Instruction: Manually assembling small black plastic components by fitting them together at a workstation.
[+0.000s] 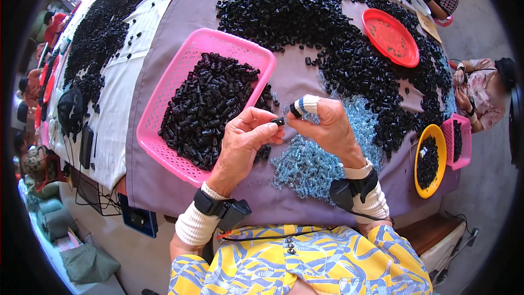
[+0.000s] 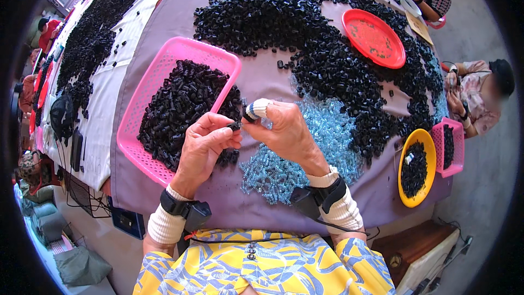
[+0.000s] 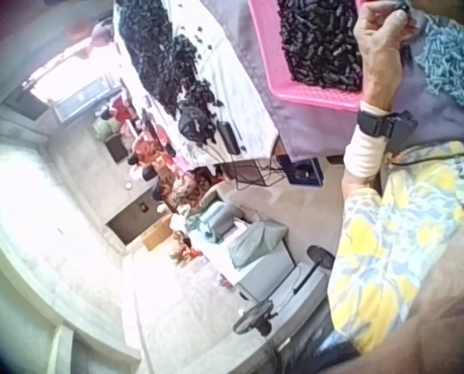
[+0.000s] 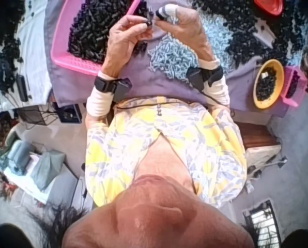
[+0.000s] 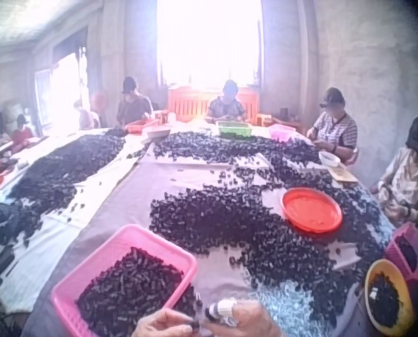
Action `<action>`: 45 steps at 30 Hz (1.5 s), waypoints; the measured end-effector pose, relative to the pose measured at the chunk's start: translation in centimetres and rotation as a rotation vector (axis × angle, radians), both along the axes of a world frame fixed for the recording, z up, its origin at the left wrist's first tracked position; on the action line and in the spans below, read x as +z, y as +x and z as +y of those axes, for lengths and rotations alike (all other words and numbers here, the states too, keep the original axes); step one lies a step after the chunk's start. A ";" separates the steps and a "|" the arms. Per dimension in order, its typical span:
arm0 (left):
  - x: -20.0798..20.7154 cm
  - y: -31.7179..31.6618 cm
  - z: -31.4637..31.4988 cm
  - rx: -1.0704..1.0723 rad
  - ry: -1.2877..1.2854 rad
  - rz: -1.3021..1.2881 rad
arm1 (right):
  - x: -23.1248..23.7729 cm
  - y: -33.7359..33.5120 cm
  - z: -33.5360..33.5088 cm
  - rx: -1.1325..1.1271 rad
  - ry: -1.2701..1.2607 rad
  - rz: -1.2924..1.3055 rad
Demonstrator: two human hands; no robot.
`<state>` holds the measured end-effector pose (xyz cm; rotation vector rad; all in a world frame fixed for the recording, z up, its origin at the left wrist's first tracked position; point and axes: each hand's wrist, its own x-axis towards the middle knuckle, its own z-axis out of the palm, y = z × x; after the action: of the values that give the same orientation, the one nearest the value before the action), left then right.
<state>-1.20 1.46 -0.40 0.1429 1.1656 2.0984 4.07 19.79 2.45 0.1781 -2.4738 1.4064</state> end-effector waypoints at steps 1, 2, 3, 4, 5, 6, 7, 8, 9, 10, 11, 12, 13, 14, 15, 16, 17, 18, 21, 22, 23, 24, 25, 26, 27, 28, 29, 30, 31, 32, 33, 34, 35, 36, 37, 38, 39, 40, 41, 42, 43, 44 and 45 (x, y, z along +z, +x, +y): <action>0.0 0.0 0.0 -0.007 -0.004 0.013 | 0.1 0.0 0.0 0.001 0.002 0.002; 0.1 0.0 0.0 -0.013 -0.008 0.026 | 0.2 -0.1 0.0 0.015 0.012 0.017; 0.1 0.0 0.0 -0.012 -0.006 0.027 | 0.2 -0.1 0.0 0.027 0.023 0.031; 0.1 0.1 0.1 -0.012 -0.024 0.047 | 0.3 -0.2 0.0 0.029 0.026 0.032; 0.2 0.0 0.1 -0.011 -0.043 0.067 | 0.3 -0.2 0.0 0.040 0.006 0.025; 0.3 0.0 0.1 -0.008 -0.041 0.070 | 0.4 -0.3 0.0 0.053 -0.015 0.019; 0.4 -0.1 0.1 -0.015 -0.074 0.131 | 0.6 -0.4 0.2 0.056 -0.013 0.022; 0.5 -0.2 0.0 -0.022 -0.106 0.193 | 0.8 -0.7 0.4 0.103 0.018 0.016; 0.7 -0.2 0.1 -0.021 -0.105 0.196 | 1.1 -0.9 0.6 0.148 0.049 0.008; 1.1 -0.3 0.1 -0.018 -0.135 0.246 | 1.4 -1.2 0.7 0.148 0.050 0.011; 1.5 -0.3 0.1 -0.016 -0.166 0.296 | 1.8 -1.4 0.8 0.168 0.066 -0.001; 1.8 -0.5 0.0 -0.020 -0.166 0.299 | 2.1 -1.6 0.9 0.184 0.081 -0.014; 2.0 -0.6 0.0 0.000 -0.183 0.331 | 2.1 -2.0 0.9 0.180 0.081 -0.010; 2.1 -0.8 -0.2 0.020 -0.201 0.362 | 1.9 -2.5 0.7 0.192 0.008 -0.044; 2.0 -1.0 -0.4 0.017 -0.207 0.379 | 1.8 -3.0 0.6 0.202 -0.063 -0.078; 2.0 -1.2 -0.5 0.012 -0.206 0.382 | 1.8 -3.3 0.5 0.197 -0.064 -0.075; 2.1 -1.3 -0.5 0.010 -0.220 0.381 | 1.7 -3.7 0.3 0.230 -0.113 -0.108; 2.2 -1.3 -0.6 0.010 -0.234 0.380 | 1.7 -3.9 0.2 0.265 -0.163 -0.141; 2.3 -1.6 -0.7 0.017 -0.163 0.332 | 0.8 -4.6 0.2 0.327 -0.458 -0.293; 2.3 -1.7 -0.7 0.018 -0.164 0.329 | 0.6 -4.7 0.2 0.359 -0.640 -0.382; 2.5 -1.7 -0.7 0.010 -0.127 0.304 | 0.6 -4.6 0.0 0.311 -0.640 -0.379; 2.8 -1.7 -0.8 0.007 -0.090 0.279 | 0.5 -4.6 0.0 0.317 -0.640 -0.384; 3.0 -1.8 -0.9 0.046 -0.091 0.260 | 0.3 -4.4 0.3 0.231 -0.538 -0.324; 3.1 -2.0 -1.0 0.085 -0.092 0.241 | -0.1 -4.3 0.5 0.146 -0.436 -0.264; 3.2 -2.0 -1.1 0.128 -0.090 0.226 | -1.2 -4.3 0.8 0.105 -0.265 -0.209; 2.9 -2.2 -1.5 0.162 -0.053 0.192 | -2.1 -4.5 1.0 0.111 -0.268 -0.213; 2.8 -2.3 -2.1 0.181 -0.054 0.191 | -3.0 -4.6 1.1 0.085 0.006 -0.157; 2.7 -2.3 -2.4 0.200 -0.054 0.188 | -4.2 -4.7 1.3 0.057 0.280 -0.099; 2.7 -2.1 -2.4 0.201 -0.055 0.185 | -5.9 -4.8 1.2 0.030 0.333 -0.033; 2.7 -1.9 -2.5 0.202 -0.055 0.157 | -7.2 -4.7 1.5 0.032 0.333 -0.035; 2.7 -1.8 -2.5 0.202 -0.057 0.129 | -7.6 -4.7 1.3 0.011 0.474 0.002; 2.5 -1.7 -2.6 0.202 -0.059 0.128 | -8.1 -4.7 1.1 -0.012 0.614 0.039; 2.3 -1.6 -2.5 0.197 -0.061 0.113 | -8.5 -4.9 1.0 -0.013 0.678 0.039; 2.2 -1.5 -2.6 0.196 -0.065 0.099 | -8.8 -5.1 0.7 -0.010 0.674 0.039; 2.2 -1.4 -2.6 0.195 -0.084 0.091 | -9.0 -5.2 0.5 -0.005 0.703 0.079; 2.2 -1.4 -2.6 0.196 -0.087 0.090 | -9.1 -5.3 0.4 -0.001 0.732 0.118; 2.1 -1.3 -2.6 0.188 -0.087 0.087 | -9.1 -5.3 0.5 -0.002 0.732 0.117; 2.0 -1.2 -2.5 0.179 -0.086 0.083 | -8.9 -5.2 0.5 0.004 0.738 0.112; 2.0 -1.1 -2.3 0.177 -0.085 0.082 | -8.8 -5.1 0.6 0.009 0.744 0.108; 1.8 -1.1 -2.2 0.176 -0.090 0.081 | -8.6 -5.1 0.6 0.009 0.744 0.108; 1.7 -1.0 -2.0 0.175 -0.094 0.079 | -8.4 -4.9 0.7 0.011 0.712 0.102; 1.6 -1.0 -1.8 0.174 -0.094 0.079 | -8.0 -4.6 0.8 0.012 0.680 0.096; 1.5 -0.9 -1.8 0.179 -0.113 0.090 | -7.4 -4.3 0.7 0.022 0.674 0.097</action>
<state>-2.13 -0.36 1.13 0.0840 1.3925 2.1928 -0.22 20.48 -4.97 0.3980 -2.7642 0.5015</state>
